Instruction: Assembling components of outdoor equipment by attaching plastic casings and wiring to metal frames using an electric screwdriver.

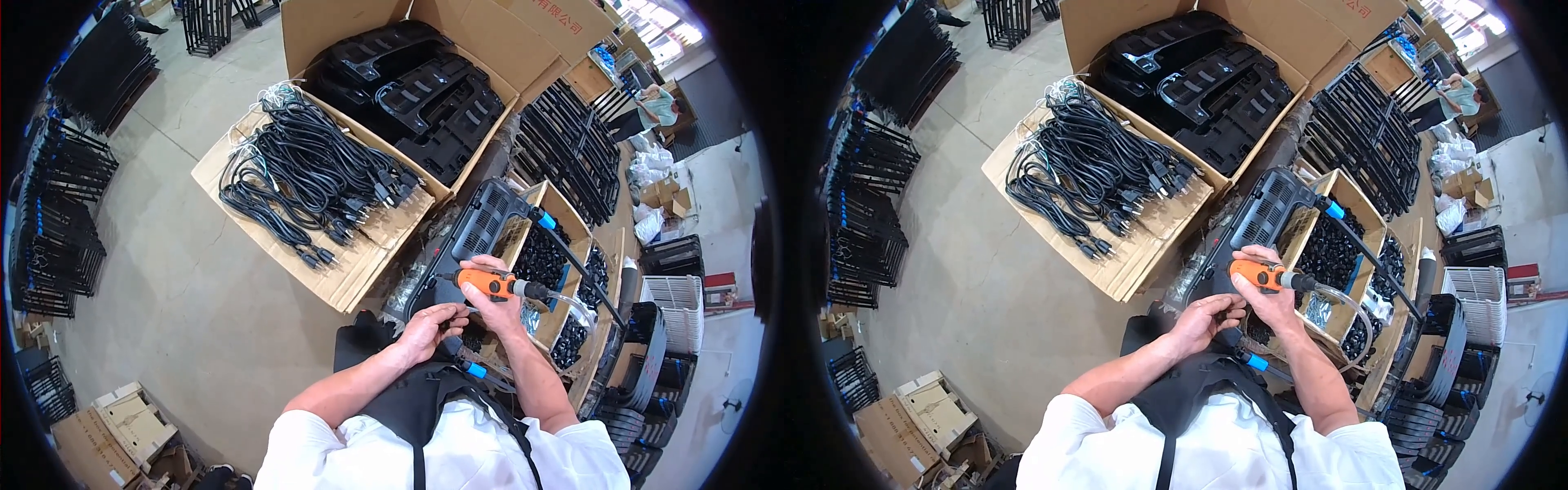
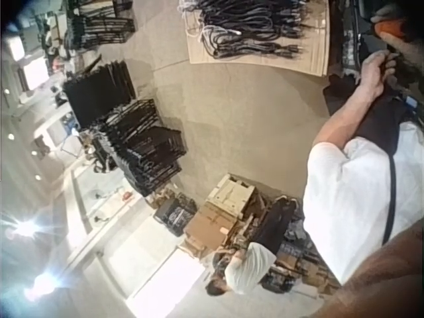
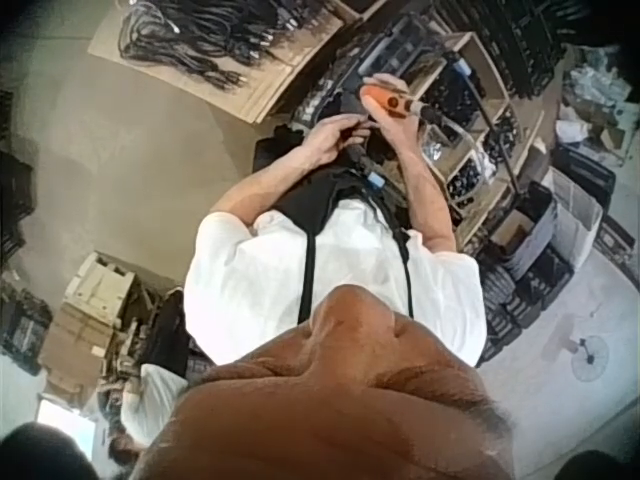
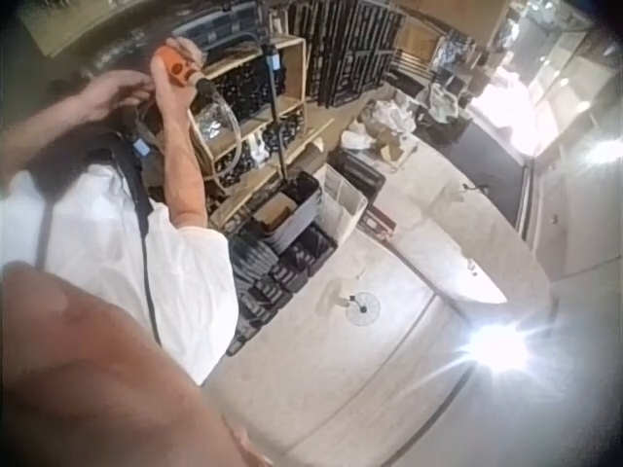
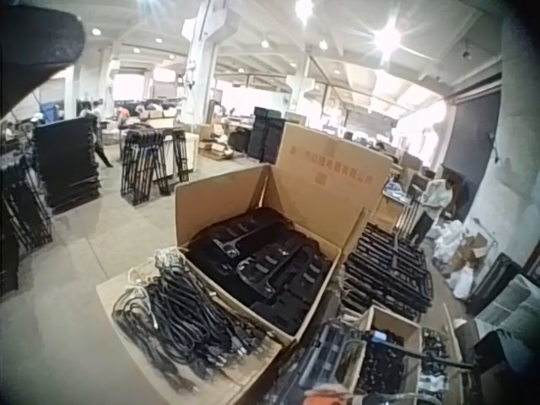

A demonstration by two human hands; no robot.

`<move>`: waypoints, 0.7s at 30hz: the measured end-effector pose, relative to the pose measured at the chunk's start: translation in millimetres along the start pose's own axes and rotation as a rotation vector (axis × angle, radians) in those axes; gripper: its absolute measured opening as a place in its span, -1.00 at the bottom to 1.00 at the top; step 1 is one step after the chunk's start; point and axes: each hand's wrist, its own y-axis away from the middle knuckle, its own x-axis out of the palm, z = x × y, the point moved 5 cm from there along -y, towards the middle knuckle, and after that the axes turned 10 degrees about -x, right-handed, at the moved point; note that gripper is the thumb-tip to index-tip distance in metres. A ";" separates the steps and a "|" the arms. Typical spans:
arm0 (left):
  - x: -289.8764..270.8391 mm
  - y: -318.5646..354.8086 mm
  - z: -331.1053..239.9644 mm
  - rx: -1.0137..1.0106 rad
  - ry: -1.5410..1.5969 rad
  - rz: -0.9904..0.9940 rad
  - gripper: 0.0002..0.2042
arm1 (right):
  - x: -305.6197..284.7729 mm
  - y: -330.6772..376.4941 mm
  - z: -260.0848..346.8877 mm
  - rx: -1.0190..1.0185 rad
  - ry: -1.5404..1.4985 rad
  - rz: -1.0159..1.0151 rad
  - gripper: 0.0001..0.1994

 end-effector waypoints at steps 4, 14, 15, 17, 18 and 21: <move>-4.1 -2.9 3.4 0.005 -0.037 -0.004 -0.70 | 1.1 -3.5 0.4 0.012 0.039 0.035 -0.51; -4.1 3.6 7.2 0.049 -0.010 -0.046 -0.71 | 10.4 -18.8 2.4 -0.100 0.116 0.135 -0.69; -4.8 4.5 6.5 0.062 0.016 -0.062 -0.72 | 10.7 -19.7 1.6 -0.117 0.105 0.139 -0.70; -6.0 5.7 6.2 0.065 0.012 -0.071 -0.74 | 9.4 -18.9 -2.4 -0.135 0.093 0.125 -0.73; -7.5 6.6 6.6 0.065 0.009 -0.081 -0.75 | 8.9 -18.5 -4.6 -0.119 0.101 0.156 -0.69; -13.3 7.9 7.2 0.080 0.004 -0.137 -0.74 | 12.3 -18.4 -3.1 -0.071 0.056 0.161 -0.61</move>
